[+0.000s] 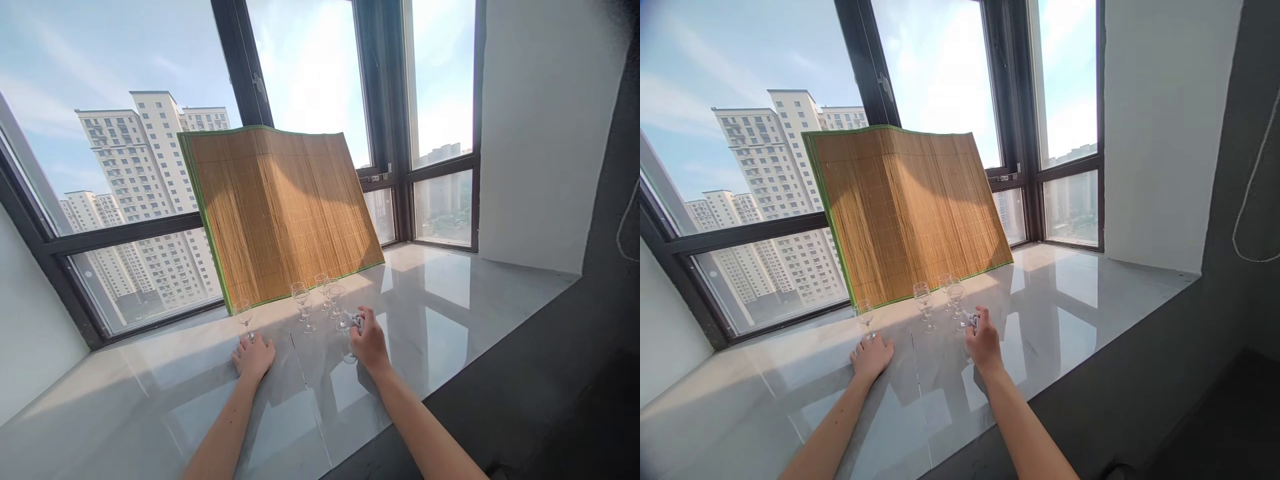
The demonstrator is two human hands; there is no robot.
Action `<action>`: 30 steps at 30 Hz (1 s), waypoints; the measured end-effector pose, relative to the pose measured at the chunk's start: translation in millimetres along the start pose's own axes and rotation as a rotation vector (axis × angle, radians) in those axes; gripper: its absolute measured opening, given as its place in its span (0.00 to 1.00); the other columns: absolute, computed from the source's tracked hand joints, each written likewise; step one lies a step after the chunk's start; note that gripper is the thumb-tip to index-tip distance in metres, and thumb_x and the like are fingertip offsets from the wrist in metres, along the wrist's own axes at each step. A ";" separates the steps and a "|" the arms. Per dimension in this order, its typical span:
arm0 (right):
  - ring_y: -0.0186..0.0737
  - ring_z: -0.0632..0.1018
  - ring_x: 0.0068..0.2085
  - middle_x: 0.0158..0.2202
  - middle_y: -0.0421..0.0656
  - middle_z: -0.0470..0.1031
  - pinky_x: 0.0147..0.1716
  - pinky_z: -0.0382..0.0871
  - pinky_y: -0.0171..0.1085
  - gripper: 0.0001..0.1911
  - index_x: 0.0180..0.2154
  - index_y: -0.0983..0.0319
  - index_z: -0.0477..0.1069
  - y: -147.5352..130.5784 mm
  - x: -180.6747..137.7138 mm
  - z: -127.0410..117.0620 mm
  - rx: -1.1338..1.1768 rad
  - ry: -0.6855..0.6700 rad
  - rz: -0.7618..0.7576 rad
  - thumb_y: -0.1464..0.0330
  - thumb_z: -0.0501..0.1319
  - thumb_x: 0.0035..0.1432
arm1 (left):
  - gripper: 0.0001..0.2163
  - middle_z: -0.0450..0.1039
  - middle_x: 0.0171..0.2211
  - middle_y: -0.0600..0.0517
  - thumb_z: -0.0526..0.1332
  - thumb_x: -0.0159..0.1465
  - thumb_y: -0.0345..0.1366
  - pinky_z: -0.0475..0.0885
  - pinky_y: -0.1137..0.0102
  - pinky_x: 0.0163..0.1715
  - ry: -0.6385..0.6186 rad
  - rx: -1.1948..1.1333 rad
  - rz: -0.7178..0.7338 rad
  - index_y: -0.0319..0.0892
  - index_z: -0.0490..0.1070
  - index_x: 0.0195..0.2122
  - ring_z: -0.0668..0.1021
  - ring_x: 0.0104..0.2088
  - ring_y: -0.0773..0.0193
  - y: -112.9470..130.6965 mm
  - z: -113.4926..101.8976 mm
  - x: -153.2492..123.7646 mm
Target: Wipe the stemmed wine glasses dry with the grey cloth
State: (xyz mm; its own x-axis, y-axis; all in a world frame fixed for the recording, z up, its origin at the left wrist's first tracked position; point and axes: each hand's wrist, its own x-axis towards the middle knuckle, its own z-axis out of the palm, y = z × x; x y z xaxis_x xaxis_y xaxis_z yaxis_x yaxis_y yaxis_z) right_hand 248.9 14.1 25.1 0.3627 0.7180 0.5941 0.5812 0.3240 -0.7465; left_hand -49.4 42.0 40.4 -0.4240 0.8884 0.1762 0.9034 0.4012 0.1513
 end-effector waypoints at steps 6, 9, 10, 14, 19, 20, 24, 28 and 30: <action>0.42 0.76 0.36 0.40 0.46 0.75 0.36 0.68 0.38 0.23 0.52 0.61 0.61 0.9 0.2 0.9 0.014 0.011 0.000 0.72 0.51 0.53 | 0.18 0.68 0.53 0.38 0.51 0.65 0.44 0.62 0.53 0.56 0.050 -0.121 0.358 0.39 0.71 0.49 0.69 0.56 0.47 32.9 -3.4 -33.0; 0.42 0.76 0.36 0.40 0.46 0.75 0.36 0.68 0.38 0.23 0.52 0.61 0.61 0.5 0.0 0.3 0.011 -0.001 0.003 0.72 0.51 0.53 | 0.22 0.63 0.61 0.44 0.51 0.66 0.46 0.60 0.59 0.60 -0.078 -0.242 0.746 0.46 0.66 0.59 0.65 0.60 0.53 42.5 -4.5 -40.6; 0.42 0.76 0.36 0.39 0.46 0.75 0.36 0.68 0.38 0.23 0.52 0.61 0.61 0.1 0.0 0.0 0.011 -0.006 0.002 0.72 0.51 0.53 | 0.24 0.59 0.64 0.46 0.51 0.67 0.48 0.58 0.58 0.62 -0.123 -0.248 0.822 0.49 0.62 0.63 0.63 0.63 0.53 43.6 -4.7 -40.7; 0.43 0.77 0.38 0.40 0.47 0.75 0.36 0.69 0.38 0.23 0.52 0.61 0.62 -2.5 0.0 0.2 0.008 -0.004 0.005 0.73 0.51 0.53 | 0.30 0.46 0.71 0.50 0.47 0.67 0.56 0.50 0.51 0.65 -0.239 -0.176 0.834 0.57 0.50 0.69 0.56 0.68 0.48 42.7 -5.3 -33.1; 0.43 0.76 0.37 0.39 0.46 0.75 0.36 0.68 0.37 0.23 0.51 0.61 0.62 -5.2 0.6 4.0 -0.029 -0.047 -0.009 0.73 0.51 0.52 | 0.32 0.44 0.72 0.52 0.46 0.65 0.59 0.47 0.51 0.66 -0.243 -0.105 0.854 0.58 0.49 0.69 0.54 0.69 0.49 46.8 -7.4 -26.5; 0.42 0.76 0.37 0.39 0.46 0.75 0.36 0.68 0.37 0.23 0.51 0.61 0.63 -5.2 0.6 4.6 -0.033 -0.058 -0.013 0.73 0.51 0.52 | 0.31 0.45 0.71 0.52 0.46 0.65 0.59 0.46 0.51 0.66 -0.245 -0.093 0.863 0.58 0.49 0.69 0.54 0.69 0.50 48.4 -8.0 -27.1; 0.42 0.76 0.37 0.41 0.46 0.75 0.37 0.68 0.37 0.23 0.51 0.61 0.62 -3.8 -0.3 4.9 -0.022 -0.055 -0.017 0.73 0.51 0.52 | 0.29 0.52 0.69 0.53 0.47 0.66 0.55 0.41 0.49 0.67 -0.205 -0.074 0.846 0.57 0.53 0.68 0.56 0.68 0.52 50.8 -10.2 -35.3; 0.42 0.75 0.37 0.39 0.46 0.75 0.37 0.67 0.37 0.23 0.52 0.62 0.62 -2.4 -0.6 3.4 -0.012 -0.059 -0.010 0.73 0.51 0.53 | 0.26 0.58 0.67 0.53 0.48 0.66 0.50 0.40 0.47 0.67 -0.142 -0.095 0.783 0.55 0.60 0.65 0.59 0.66 0.51 43.5 -12.1 -48.7; 0.42 0.75 0.37 0.38 0.45 0.75 0.36 0.66 0.37 0.23 0.52 0.61 0.62 -1.7 0.2 3.0 -0.028 -0.069 0.019 0.73 0.51 0.52 | 0.25 0.61 0.65 0.51 0.49 0.66 0.50 0.41 0.47 0.66 -0.107 -0.097 0.748 0.54 0.63 0.63 0.61 0.65 0.51 39.3 -13.7 -55.6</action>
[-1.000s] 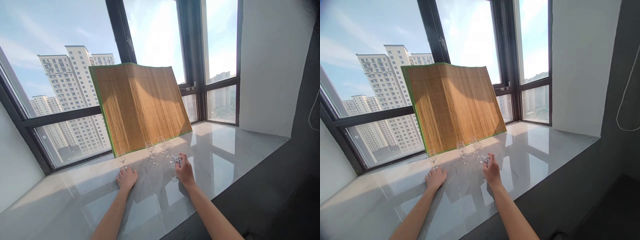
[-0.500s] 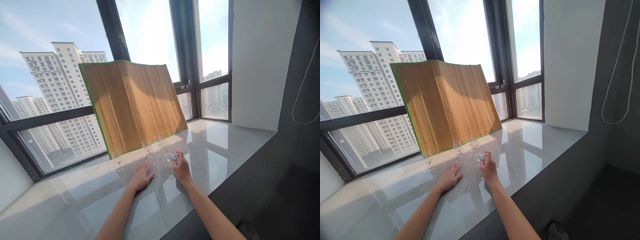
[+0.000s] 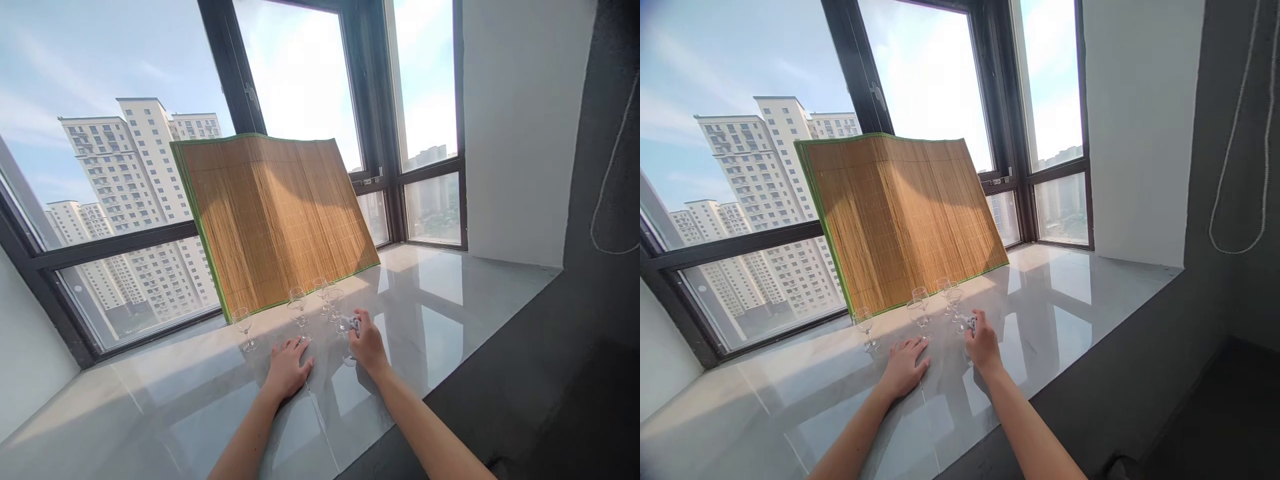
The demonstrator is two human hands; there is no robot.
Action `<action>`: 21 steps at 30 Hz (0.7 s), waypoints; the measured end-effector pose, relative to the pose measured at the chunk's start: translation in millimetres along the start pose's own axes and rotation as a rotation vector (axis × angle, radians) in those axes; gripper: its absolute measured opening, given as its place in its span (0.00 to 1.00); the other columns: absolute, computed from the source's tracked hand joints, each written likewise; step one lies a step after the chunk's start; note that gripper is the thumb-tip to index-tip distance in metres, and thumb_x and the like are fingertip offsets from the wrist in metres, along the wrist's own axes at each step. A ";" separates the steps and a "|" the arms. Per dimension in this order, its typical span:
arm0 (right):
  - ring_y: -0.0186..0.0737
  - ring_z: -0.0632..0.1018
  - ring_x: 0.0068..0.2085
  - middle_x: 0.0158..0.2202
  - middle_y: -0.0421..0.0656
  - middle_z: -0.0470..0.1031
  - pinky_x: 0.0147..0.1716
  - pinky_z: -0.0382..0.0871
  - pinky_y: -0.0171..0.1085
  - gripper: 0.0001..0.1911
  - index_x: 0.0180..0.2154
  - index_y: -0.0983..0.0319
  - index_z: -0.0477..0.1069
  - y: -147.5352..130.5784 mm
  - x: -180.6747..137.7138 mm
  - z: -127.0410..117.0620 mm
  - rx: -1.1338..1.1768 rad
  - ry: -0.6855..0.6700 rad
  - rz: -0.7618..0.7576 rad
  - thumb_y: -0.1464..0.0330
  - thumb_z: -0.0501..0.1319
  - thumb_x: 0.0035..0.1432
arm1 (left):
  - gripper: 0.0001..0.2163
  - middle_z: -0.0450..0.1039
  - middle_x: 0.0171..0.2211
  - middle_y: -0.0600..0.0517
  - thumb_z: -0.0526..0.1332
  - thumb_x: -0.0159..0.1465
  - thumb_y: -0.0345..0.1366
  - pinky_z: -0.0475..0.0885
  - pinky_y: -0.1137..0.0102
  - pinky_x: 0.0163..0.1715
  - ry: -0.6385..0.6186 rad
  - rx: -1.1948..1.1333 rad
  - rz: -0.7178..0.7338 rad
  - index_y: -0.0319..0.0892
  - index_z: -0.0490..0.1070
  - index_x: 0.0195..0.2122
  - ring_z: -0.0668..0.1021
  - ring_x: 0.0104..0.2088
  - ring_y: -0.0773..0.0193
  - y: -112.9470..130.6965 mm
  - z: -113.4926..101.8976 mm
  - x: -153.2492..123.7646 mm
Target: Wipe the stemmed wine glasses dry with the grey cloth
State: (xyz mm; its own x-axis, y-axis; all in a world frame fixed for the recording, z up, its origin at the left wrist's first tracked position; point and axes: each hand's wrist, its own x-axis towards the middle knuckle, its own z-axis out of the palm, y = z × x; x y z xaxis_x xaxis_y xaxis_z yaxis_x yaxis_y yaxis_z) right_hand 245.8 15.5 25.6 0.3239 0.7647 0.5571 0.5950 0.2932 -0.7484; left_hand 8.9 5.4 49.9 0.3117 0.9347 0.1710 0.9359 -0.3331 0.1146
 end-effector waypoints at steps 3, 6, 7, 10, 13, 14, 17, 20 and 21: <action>0.42 0.76 0.36 0.39 0.45 0.76 0.35 0.65 0.37 0.25 0.54 0.61 0.61 2.5 2.6 -0.2 -0.019 -0.024 0.084 0.73 0.51 0.51 | 0.25 0.64 0.63 0.48 0.50 0.65 0.51 0.42 0.46 0.66 0.034 0.027 -0.069 0.51 0.66 0.62 0.62 0.64 0.49 4.4 -1.7 -9.2; 0.43 0.77 0.37 0.42 0.47 0.77 0.36 0.65 0.37 0.27 0.55 0.61 0.61 6.4 6.0 -0.4 0.016 -0.047 0.184 0.72 0.52 0.51 | 0.27 0.63 0.64 0.46 0.51 0.65 0.52 0.44 0.46 0.65 0.054 0.050 -0.161 0.49 0.65 0.62 0.63 0.63 0.47 7.6 -2.6 -16.2; 0.44 0.77 0.38 0.43 0.48 0.77 0.36 0.65 0.38 0.27 0.55 0.61 0.61 7.7 6.9 -0.6 0.033 -0.061 0.205 0.72 0.53 0.51 | 0.27 0.64 0.63 0.45 0.50 0.65 0.52 0.45 0.47 0.65 0.065 0.060 -0.184 0.48 0.65 0.62 0.63 0.63 0.47 7.1 -2.7 -18.7; 0.46 0.78 0.39 0.45 0.50 0.78 0.36 0.66 0.38 0.28 0.56 0.61 0.62 10.1 8.4 -1.1 0.065 -0.119 0.226 0.71 0.54 0.51 | 0.27 0.66 0.61 0.42 0.48 0.65 0.53 0.47 0.46 0.64 0.106 0.107 -0.280 0.46 0.67 0.60 0.65 0.62 0.46 -1.7 -3.5 -27.4; 0.47 0.79 0.40 0.45 0.50 0.78 0.36 0.66 0.38 0.28 0.57 0.60 0.62 11.2 8.5 -1.1 0.072 -0.150 0.217 0.70 0.54 0.52 | 0.31 0.67 0.59 0.36 0.47 0.64 0.54 0.48 0.43 0.62 0.114 0.169 -0.458 0.40 0.67 0.60 0.66 0.61 0.42 -18.9 -4.8 -35.6; 0.46 0.79 0.40 0.45 0.50 0.78 0.35 0.65 0.38 0.28 0.57 0.60 0.62 11.4 8.5 -0.9 0.074 -0.154 0.212 0.70 0.54 0.52 | 0.32 0.67 0.59 0.34 0.47 0.64 0.55 0.47 0.42 0.62 0.108 0.182 -0.508 0.38 0.67 0.60 0.65 0.61 0.41 -25.0 -4.9 -37.6; 0.44 0.79 0.36 0.44 0.48 0.79 0.33 0.64 0.36 0.27 0.55 0.59 0.63 11.8 9.4 0.4 0.086 -0.163 0.196 0.71 0.54 0.51 | 0.34 0.62 0.62 0.33 0.45 0.64 0.56 0.45 0.42 0.62 0.090 0.176 -0.592 0.35 0.64 0.61 0.62 0.63 0.40 -39.6 -3.1 -41.2; 0.41 0.77 0.32 0.38 0.45 0.80 0.28 0.61 0.34 0.22 0.48 0.57 0.69 11.4 11.4 1.7 0.064 -0.157 0.166 0.72 0.54 0.49 | 0.33 0.57 0.65 0.32 0.45 0.64 0.55 0.45 0.42 0.62 0.075 0.157 -0.654 0.36 0.62 0.62 0.58 0.65 0.40 -45.0 -0.3 -42.7; 0.41 0.77 0.31 0.35 0.44 0.79 0.27 0.60 0.34 0.20 0.45 0.57 0.71 11.1 12.1 1.9 0.042 -0.163 0.154 0.72 0.54 0.49 | 0.31 0.57 0.64 0.32 0.47 0.65 0.53 0.45 0.43 0.62 0.096 0.174 -0.657 0.36 0.62 0.61 0.58 0.65 0.40 -44.8 0.1 -43.1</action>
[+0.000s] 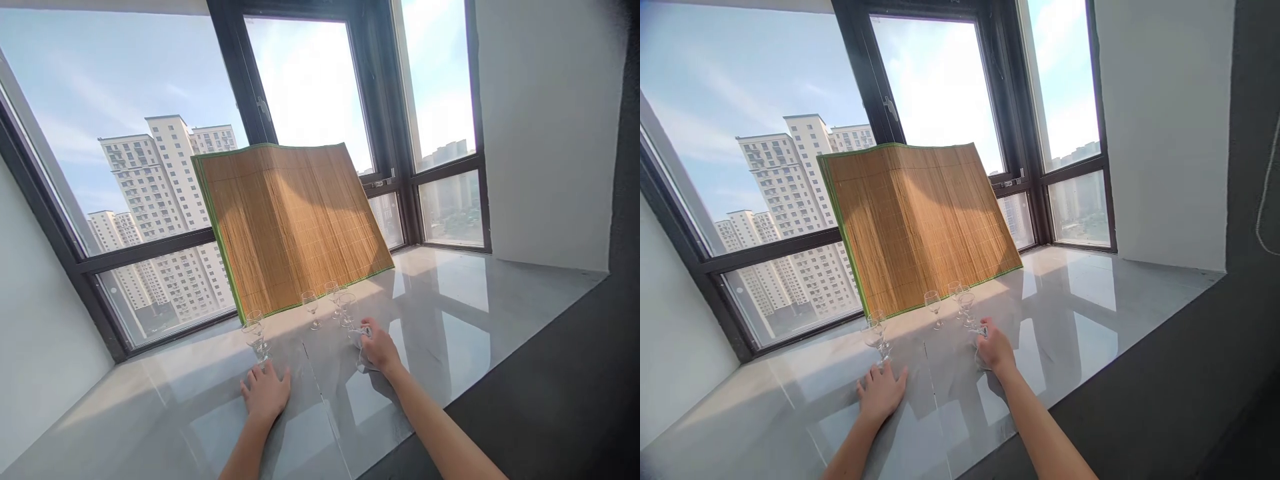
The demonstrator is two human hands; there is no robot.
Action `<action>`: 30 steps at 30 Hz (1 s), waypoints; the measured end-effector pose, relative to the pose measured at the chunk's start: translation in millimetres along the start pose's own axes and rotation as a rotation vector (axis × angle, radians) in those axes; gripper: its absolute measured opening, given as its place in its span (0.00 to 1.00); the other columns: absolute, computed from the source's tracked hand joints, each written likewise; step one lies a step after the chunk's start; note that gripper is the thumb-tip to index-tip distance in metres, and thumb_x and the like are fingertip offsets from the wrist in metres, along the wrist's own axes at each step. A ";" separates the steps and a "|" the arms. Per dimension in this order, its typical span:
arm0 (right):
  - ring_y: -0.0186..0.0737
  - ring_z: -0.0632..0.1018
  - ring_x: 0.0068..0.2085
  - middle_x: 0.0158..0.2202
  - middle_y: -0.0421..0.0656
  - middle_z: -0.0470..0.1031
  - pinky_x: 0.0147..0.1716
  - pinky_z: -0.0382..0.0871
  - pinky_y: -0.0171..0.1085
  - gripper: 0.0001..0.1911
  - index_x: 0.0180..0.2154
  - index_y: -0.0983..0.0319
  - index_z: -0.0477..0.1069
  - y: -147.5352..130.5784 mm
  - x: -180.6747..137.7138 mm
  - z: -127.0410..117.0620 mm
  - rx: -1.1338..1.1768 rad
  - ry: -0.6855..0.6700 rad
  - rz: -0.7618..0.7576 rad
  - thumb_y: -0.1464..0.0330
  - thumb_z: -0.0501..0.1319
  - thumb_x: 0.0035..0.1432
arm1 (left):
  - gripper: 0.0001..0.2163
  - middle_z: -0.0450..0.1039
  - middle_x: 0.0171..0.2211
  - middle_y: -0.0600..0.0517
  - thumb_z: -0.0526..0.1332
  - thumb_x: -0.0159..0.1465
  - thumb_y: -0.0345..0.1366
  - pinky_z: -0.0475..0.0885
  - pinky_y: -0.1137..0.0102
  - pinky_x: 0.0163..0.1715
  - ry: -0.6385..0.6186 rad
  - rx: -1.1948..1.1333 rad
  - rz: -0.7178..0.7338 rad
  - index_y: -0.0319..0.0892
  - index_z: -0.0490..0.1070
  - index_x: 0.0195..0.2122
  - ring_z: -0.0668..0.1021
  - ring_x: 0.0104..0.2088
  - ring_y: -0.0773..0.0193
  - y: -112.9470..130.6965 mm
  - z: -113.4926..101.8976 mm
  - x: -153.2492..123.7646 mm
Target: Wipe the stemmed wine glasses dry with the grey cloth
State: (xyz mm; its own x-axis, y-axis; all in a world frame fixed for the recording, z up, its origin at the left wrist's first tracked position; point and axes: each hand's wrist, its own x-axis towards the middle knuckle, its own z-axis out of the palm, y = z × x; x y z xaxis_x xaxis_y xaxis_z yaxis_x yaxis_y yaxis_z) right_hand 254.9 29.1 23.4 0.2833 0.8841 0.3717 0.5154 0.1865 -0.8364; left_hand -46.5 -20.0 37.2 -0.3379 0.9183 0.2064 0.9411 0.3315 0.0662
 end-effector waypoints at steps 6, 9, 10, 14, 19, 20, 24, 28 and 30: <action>0.38 0.72 0.26 0.24 0.39 0.75 0.24 0.57 0.32 0.16 0.36 0.55 0.76 -2.6 1.9 0.0 -0.071 -0.049 -0.029 0.73 0.54 0.48 | 0.14 0.69 0.49 0.40 0.50 0.65 0.42 0.60 0.54 0.55 0.103 -0.060 0.224 0.40 0.70 0.44 0.69 0.53 0.49 13.1 -7.9 -6.2; 0.37 0.72 0.26 0.24 0.38 0.75 0.24 0.57 0.31 0.15 0.35 0.55 0.76 -2.9 2.3 1.9 -0.042 -0.057 -0.055 0.73 0.54 0.48 | 0.10 0.69 0.46 0.45 0.53 0.64 0.40 0.64 0.60 0.51 0.028 -0.138 0.339 0.42 0.70 0.40 0.70 0.50 0.54 23.3 -11.3 -8.2; 0.38 0.72 0.27 0.25 0.38 0.75 0.25 0.58 0.31 0.15 0.34 0.55 0.77 -3.0 2.4 2.8 -0.037 -0.062 -0.062 0.73 0.55 0.48 | 0.10 0.69 0.45 0.45 0.53 0.64 0.40 0.63 0.61 0.51 0.017 -0.159 0.365 0.42 0.70 0.40 0.71 0.49 0.55 26.2 -11.7 -8.6; 0.39 0.74 0.30 0.28 0.39 0.77 0.27 0.61 0.32 0.15 0.34 0.55 0.77 -4.7 3.7 6.3 -0.025 -0.115 -0.076 0.73 0.55 0.47 | 0.10 0.69 0.46 0.47 0.53 0.64 0.38 0.63 0.65 0.52 -0.027 -0.252 0.440 0.44 0.71 0.41 0.70 0.50 0.58 33.0 -11.5 -9.4; 0.40 0.74 0.31 0.28 0.39 0.76 0.31 0.65 0.34 0.15 0.35 0.57 0.75 -9.9 9.4 9.4 0.044 -0.134 -0.060 0.72 0.53 0.46 | 0.10 0.70 0.47 0.47 0.54 0.64 0.38 0.63 0.66 0.51 -0.061 -0.324 0.460 0.44 0.71 0.42 0.70 0.50 0.59 33.8 -13.2 -10.2; 0.40 0.75 0.32 0.28 0.40 0.76 0.33 0.66 0.34 0.15 0.35 0.58 0.75 -11.0 10.7 10.5 0.083 -0.148 -0.076 0.73 0.53 0.46 | 0.10 0.70 0.47 0.47 0.54 0.64 0.38 0.64 0.66 0.51 -0.069 -0.329 0.456 0.44 0.71 0.42 0.71 0.50 0.59 34.0 -14.1 -10.5; 0.41 0.76 0.34 0.32 0.41 0.77 0.38 0.68 0.36 0.17 0.35 0.60 0.75 -13.0 13.1 18.2 0.245 -0.240 -0.170 0.73 0.54 0.43 | 0.11 0.70 0.47 0.47 0.53 0.64 0.38 0.63 0.65 0.52 -0.077 -0.322 0.443 0.44 0.72 0.43 0.71 0.50 0.57 36.2 -16.5 -11.9; 0.42 0.76 0.35 0.32 0.42 0.78 0.39 0.68 0.38 0.16 0.34 0.60 0.76 -11.8 10.3 25.5 0.314 -0.328 -0.204 0.72 0.55 0.42 | 0.13 0.72 0.47 0.47 0.52 0.64 0.37 0.63 0.62 0.53 -0.037 -0.315 0.479 0.45 0.74 0.43 0.70 0.51 0.56 38.0 -13.9 -11.8; 0.42 0.76 0.35 0.32 0.42 0.78 0.39 0.69 0.38 0.17 0.34 0.60 0.77 -11.6 8.6 26.7 0.313 -0.358 -0.200 0.73 0.55 0.41 | 0.15 0.71 0.49 0.47 0.51 0.64 0.35 0.63 0.62 0.54 -0.047 -0.334 0.527 0.47 0.75 0.46 0.69 0.52 0.56 38.6 -10.9 -10.8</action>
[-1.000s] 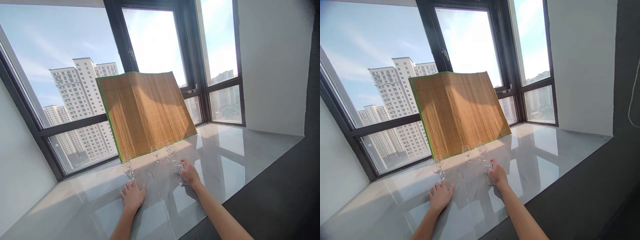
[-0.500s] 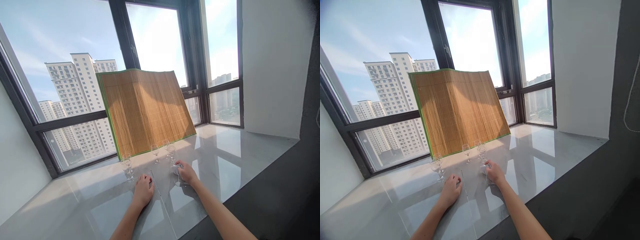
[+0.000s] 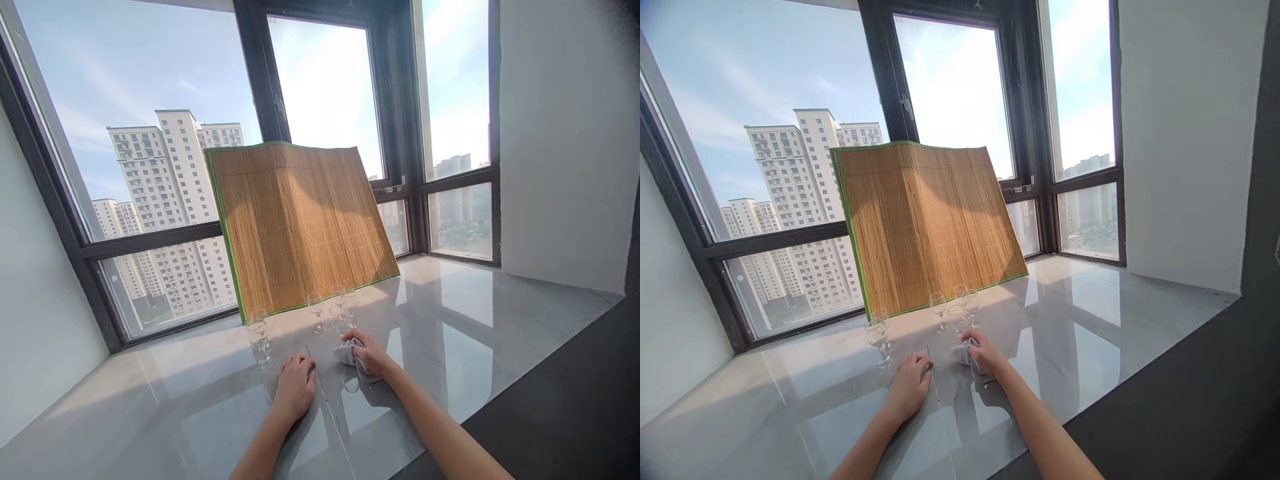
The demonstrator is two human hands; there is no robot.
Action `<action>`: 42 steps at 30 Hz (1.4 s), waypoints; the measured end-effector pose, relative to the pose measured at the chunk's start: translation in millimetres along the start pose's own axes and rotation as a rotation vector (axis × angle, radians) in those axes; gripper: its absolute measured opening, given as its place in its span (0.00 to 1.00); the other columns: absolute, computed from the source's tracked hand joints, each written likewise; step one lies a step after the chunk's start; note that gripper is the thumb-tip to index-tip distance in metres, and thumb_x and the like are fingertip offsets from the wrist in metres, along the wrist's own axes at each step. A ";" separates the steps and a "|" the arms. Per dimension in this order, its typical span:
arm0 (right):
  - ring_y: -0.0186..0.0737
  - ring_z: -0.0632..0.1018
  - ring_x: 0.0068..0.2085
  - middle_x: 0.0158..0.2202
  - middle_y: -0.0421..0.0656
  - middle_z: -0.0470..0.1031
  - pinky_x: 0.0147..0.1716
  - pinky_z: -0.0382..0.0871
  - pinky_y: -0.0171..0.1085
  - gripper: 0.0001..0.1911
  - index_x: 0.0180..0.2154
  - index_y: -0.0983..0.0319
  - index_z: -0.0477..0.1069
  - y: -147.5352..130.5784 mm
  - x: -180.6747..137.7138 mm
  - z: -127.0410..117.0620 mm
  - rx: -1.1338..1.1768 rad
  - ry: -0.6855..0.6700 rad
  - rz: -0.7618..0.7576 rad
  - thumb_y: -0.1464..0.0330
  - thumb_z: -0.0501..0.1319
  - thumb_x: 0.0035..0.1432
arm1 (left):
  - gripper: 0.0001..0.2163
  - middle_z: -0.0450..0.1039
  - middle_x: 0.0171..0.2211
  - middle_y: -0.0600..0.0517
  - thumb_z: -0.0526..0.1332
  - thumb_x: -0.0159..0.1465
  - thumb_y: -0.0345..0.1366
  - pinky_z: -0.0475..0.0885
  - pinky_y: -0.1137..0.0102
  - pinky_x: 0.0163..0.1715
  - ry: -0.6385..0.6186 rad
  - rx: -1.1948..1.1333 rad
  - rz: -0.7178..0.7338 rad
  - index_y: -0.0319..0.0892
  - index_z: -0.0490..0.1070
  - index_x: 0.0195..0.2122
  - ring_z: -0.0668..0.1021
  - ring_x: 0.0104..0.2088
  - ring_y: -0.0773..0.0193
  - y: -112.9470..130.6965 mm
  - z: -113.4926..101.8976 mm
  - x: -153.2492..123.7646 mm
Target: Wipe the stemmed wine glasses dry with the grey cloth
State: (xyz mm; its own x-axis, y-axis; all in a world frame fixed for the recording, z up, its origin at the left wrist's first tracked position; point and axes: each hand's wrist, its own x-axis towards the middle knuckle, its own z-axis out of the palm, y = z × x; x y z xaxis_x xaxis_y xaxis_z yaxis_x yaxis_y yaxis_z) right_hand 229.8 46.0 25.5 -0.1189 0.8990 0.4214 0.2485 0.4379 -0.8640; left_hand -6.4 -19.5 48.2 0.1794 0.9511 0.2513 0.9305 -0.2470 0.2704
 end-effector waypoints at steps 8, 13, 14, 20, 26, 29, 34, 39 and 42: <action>0.45 0.78 0.45 0.42 0.43 0.80 0.49 0.68 0.43 0.22 0.39 0.58 0.79 -0.8 -0.5 1.4 -0.038 -0.124 0.057 0.75 0.54 0.42 | 0.24 0.64 0.61 0.49 0.49 0.62 0.30 0.59 0.61 0.61 -0.064 -0.064 0.142 0.51 0.70 0.58 0.65 0.60 0.56 1.7 8.3 6.0; 0.47 0.78 0.45 0.41 0.43 0.81 0.49 0.69 0.44 0.25 0.41 0.58 0.80 -7.1 -0.2 16.7 0.011 -0.196 0.083 0.75 0.54 0.41 | 0.23 0.65 0.60 0.49 0.50 0.63 0.32 0.61 0.60 0.61 0.032 -0.158 0.121 0.50 0.72 0.57 0.68 0.58 0.57 2.8 5.4 9.9; 0.47 0.79 0.44 0.41 0.43 0.81 0.49 0.69 0.45 0.26 0.42 0.58 0.80 -9.4 -0.2 21.1 0.022 -0.214 0.087 0.75 0.54 0.41 | 0.23 0.65 0.61 0.48 0.51 0.64 0.34 0.62 0.59 0.61 0.041 -0.178 0.114 0.50 0.70 0.59 0.68 0.57 0.56 2.7 4.2 10.1; 0.50 0.77 0.50 0.45 0.45 0.81 0.53 0.67 0.46 0.27 0.43 0.61 0.80 -19.6 4.7 48.3 0.131 -0.369 0.062 0.75 0.55 0.39 | 0.22 0.56 0.66 0.44 0.54 0.64 0.43 0.61 0.53 0.61 0.143 -0.255 0.107 0.47 0.70 0.58 0.66 0.60 0.52 3.5 -6.4 5.2; 0.50 0.76 0.50 0.44 0.43 0.81 0.53 0.66 0.45 0.28 0.44 0.61 0.80 -31.0 5.9 65.0 0.193 -0.510 -0.039 0.73 0.53 0.42 | 0.20 0.59 0.65 0.45 0.53 0.65 0.44 0.61 0.57 0.62 0.189 -0.319 -0.006 0.45 0.74 0.53 0.65 0.62 0.52 5.6 -1.5 5.7; 0.48 0.77 0.48 0.43 0.42 0.81 0.50 0.68 0.43 0.27 0.44 0.60 0.80 -35.2 2.9 66.4 0.243 -0.552 -0.051 0.72 0.53 0.43 | 0.22 0.64 0.63 0.44 0.51 0.66 0.44 0.60 0.59 0.63 0.132 -0.356 -0.085 0.42 0.71 0.57 0.65 0.63 0.53 3.1 7.8 6.2; 0.45 0.77 0.40 0.35 0.43 0.81 0.41 0.69 0.38 0.23 0.38 0.63 0.80 -27.8 2.5 62.8 0.149 -0.422 0.077 0.73 0.54 0.39 | 0.24 0.66 0.61 0.43 0.43 0.69 0.41 0.58 0.62 0.64 0.089 -0.245 -0.141 0.39 0.69 0.59 0.64 0.64 0.56 -12.1 12.8 0.1; 0.43 0.77 0.41 0.38 0.43 0.80 0.43 0.67 0.37 0.19 0.39 0.60 0.78 -21.2 3.6 45.5 -0.174 -0.184 0.074 0.73 0.53 0.47 | 0.23 0.65 0.61 0.37 0.48 0.66 0.40 0.60 0.59 0.62 0.046 0.087 -0.325 0.34 0.69 0.57 0.65 0.63 0.50 -29.6 0.7 -8.1; 0.45 0.76 0.46 0.46 0.46 0.78 0.43 0.66 0.38 0.21 0.46 0.59 0.75 -21.2 3.0 31.0 -0.420 0.009 0.163 0.71 0.52 0.52 | 0.25 0.63 0.62 0.36 0.50 0.65 0.43 0.62 0.53 0.59 -0.033 0.212 -0.398 0.36 0.67 0.60 0.67 0.61 0.45 -33.2 -8.6 -15.5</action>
State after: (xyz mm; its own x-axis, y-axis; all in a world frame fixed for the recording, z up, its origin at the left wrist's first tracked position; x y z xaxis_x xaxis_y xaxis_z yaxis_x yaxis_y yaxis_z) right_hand 194.5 39.5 36.6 -0.0378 0.9554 0.2930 0.6321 0.2499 -0.7335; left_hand -42.8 -27.6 43.3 -0.1992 0.9705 0.1360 0.9733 0.1798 0.1426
